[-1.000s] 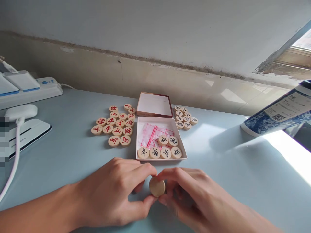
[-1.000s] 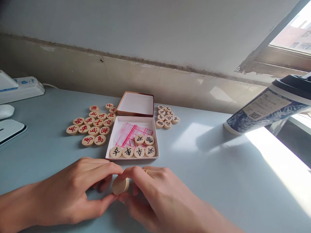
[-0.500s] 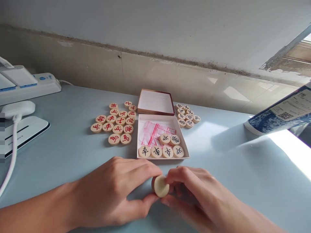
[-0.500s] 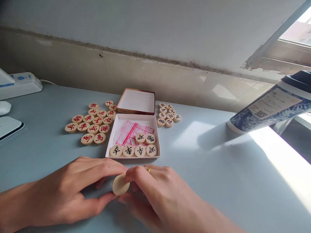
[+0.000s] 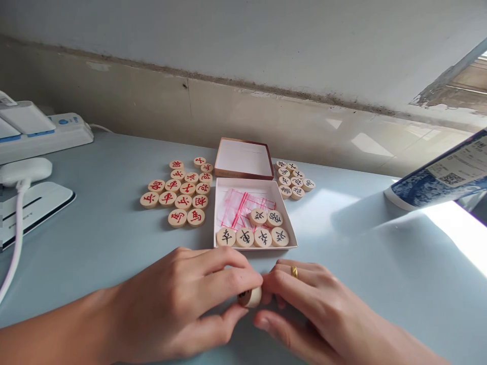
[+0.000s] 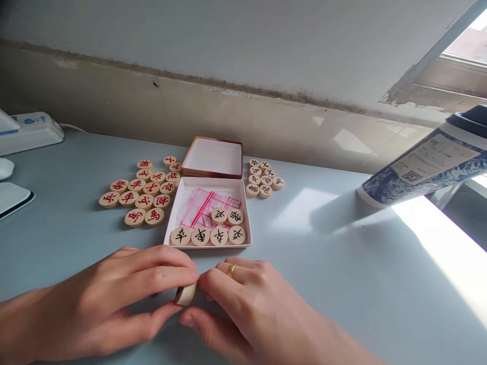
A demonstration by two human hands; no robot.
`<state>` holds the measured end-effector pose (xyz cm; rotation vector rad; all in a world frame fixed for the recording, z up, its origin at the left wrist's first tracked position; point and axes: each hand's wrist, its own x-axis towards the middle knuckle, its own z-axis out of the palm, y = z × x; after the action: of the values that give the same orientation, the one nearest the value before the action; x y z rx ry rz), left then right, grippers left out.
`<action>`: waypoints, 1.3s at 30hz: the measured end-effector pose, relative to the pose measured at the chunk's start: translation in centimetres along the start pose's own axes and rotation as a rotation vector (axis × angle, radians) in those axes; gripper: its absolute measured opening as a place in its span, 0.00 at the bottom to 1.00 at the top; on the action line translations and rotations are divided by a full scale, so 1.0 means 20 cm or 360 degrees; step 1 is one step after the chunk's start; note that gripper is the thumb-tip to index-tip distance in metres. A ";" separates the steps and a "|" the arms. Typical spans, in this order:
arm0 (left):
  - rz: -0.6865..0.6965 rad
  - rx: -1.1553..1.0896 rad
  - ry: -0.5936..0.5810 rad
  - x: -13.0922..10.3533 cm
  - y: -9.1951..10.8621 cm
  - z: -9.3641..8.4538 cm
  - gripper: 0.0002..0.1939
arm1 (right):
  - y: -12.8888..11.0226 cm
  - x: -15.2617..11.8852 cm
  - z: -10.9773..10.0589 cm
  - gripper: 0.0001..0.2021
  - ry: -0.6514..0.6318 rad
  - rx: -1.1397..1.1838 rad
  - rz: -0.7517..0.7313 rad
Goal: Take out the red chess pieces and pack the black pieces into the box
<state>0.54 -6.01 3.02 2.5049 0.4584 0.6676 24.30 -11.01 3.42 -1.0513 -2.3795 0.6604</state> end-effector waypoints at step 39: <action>0.0044 0.0095 0.0007 0.01 -0.01 0.01 0.24 | 0.03 -0.01 0.01 0.06 0.0186 -0.0138 -0.0246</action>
<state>0.81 -5.85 2.80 2.5706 0.4519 0.6798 24.65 -10.84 2.94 -0.9036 -2.3756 0.4327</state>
